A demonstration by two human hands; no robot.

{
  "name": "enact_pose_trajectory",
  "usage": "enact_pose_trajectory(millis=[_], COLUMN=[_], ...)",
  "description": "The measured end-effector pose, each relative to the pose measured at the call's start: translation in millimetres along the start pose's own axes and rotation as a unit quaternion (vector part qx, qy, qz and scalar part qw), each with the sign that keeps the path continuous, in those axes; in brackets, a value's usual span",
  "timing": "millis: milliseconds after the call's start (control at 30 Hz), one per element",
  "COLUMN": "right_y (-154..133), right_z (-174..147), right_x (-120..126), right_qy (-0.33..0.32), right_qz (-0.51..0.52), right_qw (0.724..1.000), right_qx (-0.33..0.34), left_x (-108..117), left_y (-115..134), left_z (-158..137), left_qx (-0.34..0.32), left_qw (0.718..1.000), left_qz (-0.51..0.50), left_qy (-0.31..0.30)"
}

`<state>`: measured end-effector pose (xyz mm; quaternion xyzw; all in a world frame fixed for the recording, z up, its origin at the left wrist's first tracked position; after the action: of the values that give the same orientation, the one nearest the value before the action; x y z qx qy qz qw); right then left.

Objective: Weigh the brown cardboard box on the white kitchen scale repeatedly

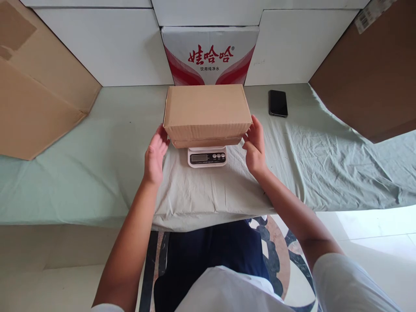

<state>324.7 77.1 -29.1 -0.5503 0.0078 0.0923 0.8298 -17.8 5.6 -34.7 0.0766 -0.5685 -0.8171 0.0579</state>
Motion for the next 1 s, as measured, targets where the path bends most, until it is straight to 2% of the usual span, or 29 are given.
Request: enact_pose_trajectory(millis=[267, 467, 700, 1000], right_y=[-9.2, -11.7, -0.3, 2.0], right_z=[3.0, 4.6, 6.2, 7.4], right_x=[5.5, 7.4, 7.0, 6.9], right_qy=[0.079, 0.127, 0.136, 0.142], right_qz=[0.041, 0.044, 0.040, 0.066], right_qw=[0.996, 0.990, 0.982, 0.976], right_qx=[-0.012, -0.048, -0.127, -0.151], left_x=[2.6, 7.4, 8.9, 9.9], left_y=[-0.1, -6.4, -6.5, -11.0], left_z=[1.6, 2.0, 2.5, 3.2], left_qx=[0.020, 0.022, 0.020, 0.025], left_qw=[0.999, 1.000, 1.000, 1.000], left_qz=[0.034, 0.002, 0.003, 0.000], left_qy=[-0.002, 0.013, 0.020, 0.017])
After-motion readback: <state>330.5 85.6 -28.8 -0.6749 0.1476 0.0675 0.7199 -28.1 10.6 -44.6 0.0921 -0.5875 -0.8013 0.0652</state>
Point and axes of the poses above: each hand's wrist, its own z-axis towards the middle knuckle, its own x-axis out of the back of the hand, y = z × x, the point moved 4 cm from there along z, towards the middle knuckle, and after that the axes turned 3 degrees about z, right-handed, at the moved point
